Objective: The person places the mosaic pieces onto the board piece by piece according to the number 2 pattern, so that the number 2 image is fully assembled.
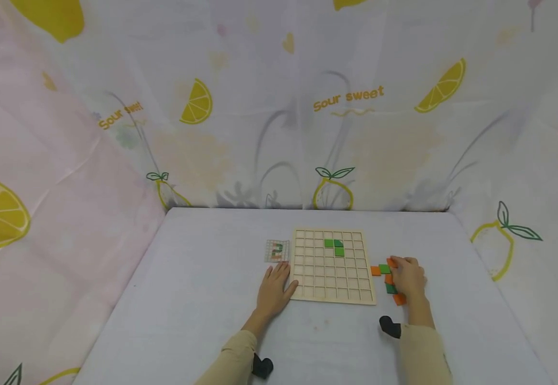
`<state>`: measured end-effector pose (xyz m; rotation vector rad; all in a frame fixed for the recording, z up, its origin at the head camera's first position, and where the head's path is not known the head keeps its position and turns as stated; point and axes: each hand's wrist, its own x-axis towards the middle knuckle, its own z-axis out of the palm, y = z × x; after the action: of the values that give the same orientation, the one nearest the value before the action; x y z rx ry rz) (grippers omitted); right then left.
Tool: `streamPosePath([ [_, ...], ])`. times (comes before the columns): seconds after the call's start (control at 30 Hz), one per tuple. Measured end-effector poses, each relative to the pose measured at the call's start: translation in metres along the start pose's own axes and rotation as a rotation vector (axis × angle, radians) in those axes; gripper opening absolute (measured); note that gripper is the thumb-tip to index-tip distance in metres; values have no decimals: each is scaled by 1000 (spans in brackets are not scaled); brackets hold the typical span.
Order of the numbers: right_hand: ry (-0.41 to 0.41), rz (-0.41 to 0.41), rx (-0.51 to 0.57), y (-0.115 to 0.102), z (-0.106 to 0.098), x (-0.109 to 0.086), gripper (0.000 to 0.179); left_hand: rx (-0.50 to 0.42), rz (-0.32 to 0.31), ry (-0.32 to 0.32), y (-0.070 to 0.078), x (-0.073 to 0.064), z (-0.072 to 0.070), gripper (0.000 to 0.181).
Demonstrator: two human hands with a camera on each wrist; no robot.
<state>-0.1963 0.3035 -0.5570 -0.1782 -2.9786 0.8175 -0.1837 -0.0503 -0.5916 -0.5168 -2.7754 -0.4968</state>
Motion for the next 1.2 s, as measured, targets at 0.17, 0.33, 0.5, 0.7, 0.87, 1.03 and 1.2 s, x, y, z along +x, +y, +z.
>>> streamPosePath([
  [0.17,5,72,66,0,3,-1,38,-2,0,7,0,0,0,52],
  [0.33,54,111,152,2,6,-9,42,4,4,1,-1,0,3,52],
  [0.5,65,108,203,2,4,-11,41,-2,10,20,-1,0,4,51],
  [0.7,47,111,201,-1,-3,-10,45,-3,0,8,-2,1,4,52],
  [0.87,64,126,201,-1,-3,-11,46,-1,-14,-16,-2,1,3,53],
  [1.03,106,116,214,-2,1,-11,43,-9,-14,-12,-1,1,3,53],
  [1.2,121,150,224,-3,4,-8,42,1,-10,-3,-2,1,4,52],
])
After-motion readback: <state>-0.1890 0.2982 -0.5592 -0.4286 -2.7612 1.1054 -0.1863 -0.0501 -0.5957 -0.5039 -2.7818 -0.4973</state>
